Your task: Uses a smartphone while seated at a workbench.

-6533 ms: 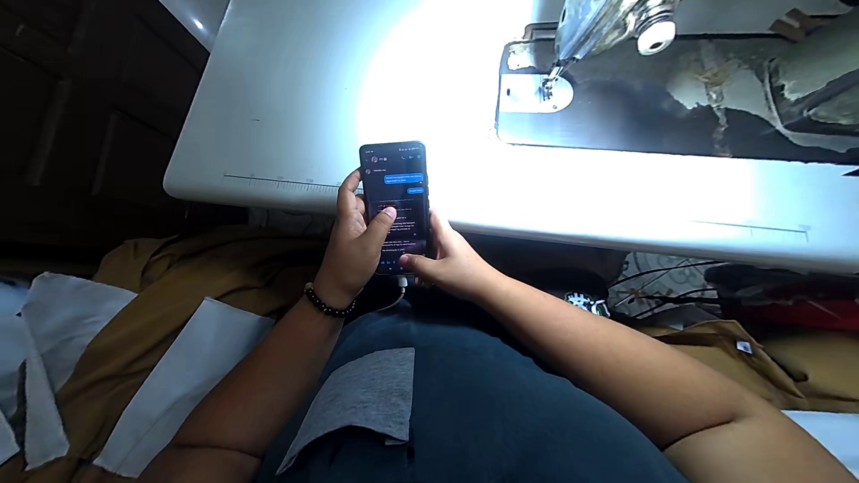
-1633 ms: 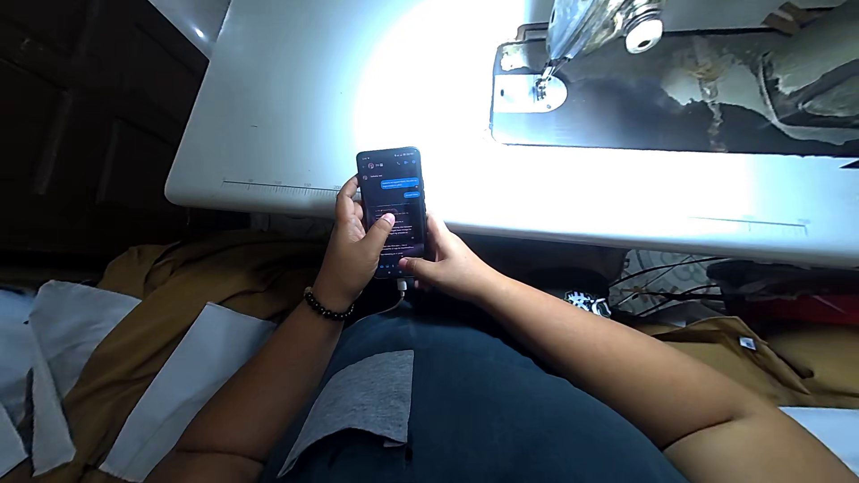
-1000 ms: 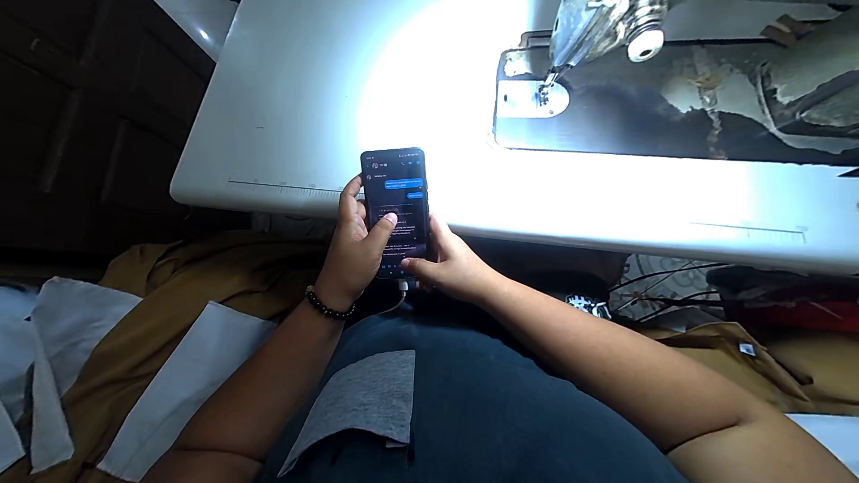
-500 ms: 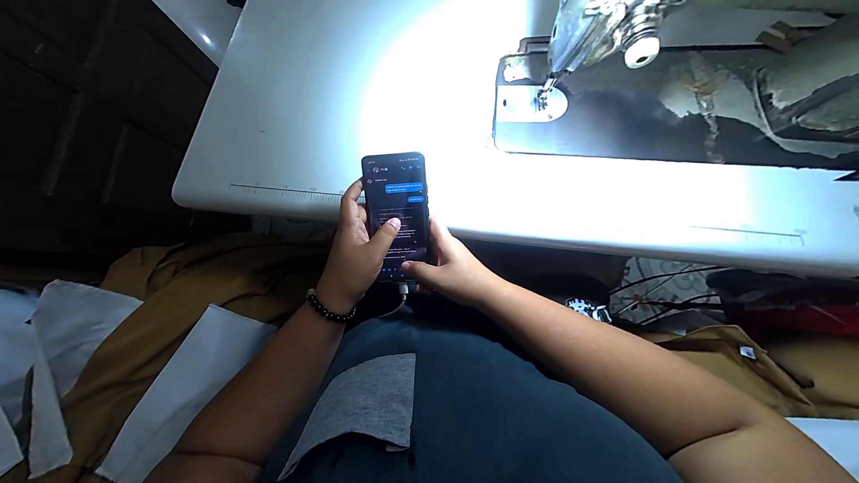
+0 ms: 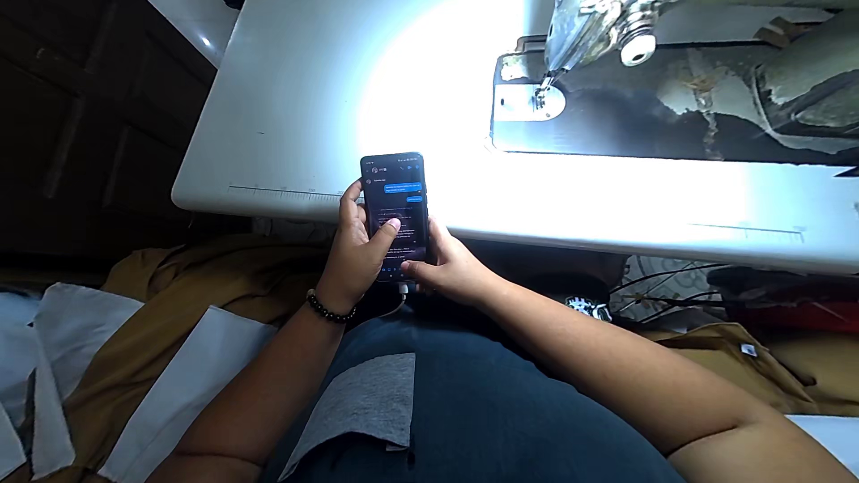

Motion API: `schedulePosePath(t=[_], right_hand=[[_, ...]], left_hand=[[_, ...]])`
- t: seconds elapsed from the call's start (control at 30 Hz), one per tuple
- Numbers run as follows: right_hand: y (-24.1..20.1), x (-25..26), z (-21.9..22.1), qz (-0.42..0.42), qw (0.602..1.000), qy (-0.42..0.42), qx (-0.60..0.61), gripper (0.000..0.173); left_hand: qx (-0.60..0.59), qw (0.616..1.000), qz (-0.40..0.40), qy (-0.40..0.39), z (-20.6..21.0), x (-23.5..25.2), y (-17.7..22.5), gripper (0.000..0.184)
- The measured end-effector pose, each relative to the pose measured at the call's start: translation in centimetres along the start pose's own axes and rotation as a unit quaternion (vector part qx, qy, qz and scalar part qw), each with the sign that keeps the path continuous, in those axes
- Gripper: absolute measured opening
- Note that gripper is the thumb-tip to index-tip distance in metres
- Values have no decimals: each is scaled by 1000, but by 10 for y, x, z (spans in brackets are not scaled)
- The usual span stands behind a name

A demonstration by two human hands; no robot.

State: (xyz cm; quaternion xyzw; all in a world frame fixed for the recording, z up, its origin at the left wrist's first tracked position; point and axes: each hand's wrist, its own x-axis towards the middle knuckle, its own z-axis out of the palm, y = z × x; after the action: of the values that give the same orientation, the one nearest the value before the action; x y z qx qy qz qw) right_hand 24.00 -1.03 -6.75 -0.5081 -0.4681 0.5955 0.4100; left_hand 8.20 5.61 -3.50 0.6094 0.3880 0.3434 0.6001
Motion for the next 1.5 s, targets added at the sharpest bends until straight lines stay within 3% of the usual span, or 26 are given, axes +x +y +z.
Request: schedulePosePath(t=[1.5], right_hand=[[3, 4, -3, 7, 1000, 1, -9, 60]], left_hand=[[8, 1000, -13, -1, 0, 4, -2, 71]])
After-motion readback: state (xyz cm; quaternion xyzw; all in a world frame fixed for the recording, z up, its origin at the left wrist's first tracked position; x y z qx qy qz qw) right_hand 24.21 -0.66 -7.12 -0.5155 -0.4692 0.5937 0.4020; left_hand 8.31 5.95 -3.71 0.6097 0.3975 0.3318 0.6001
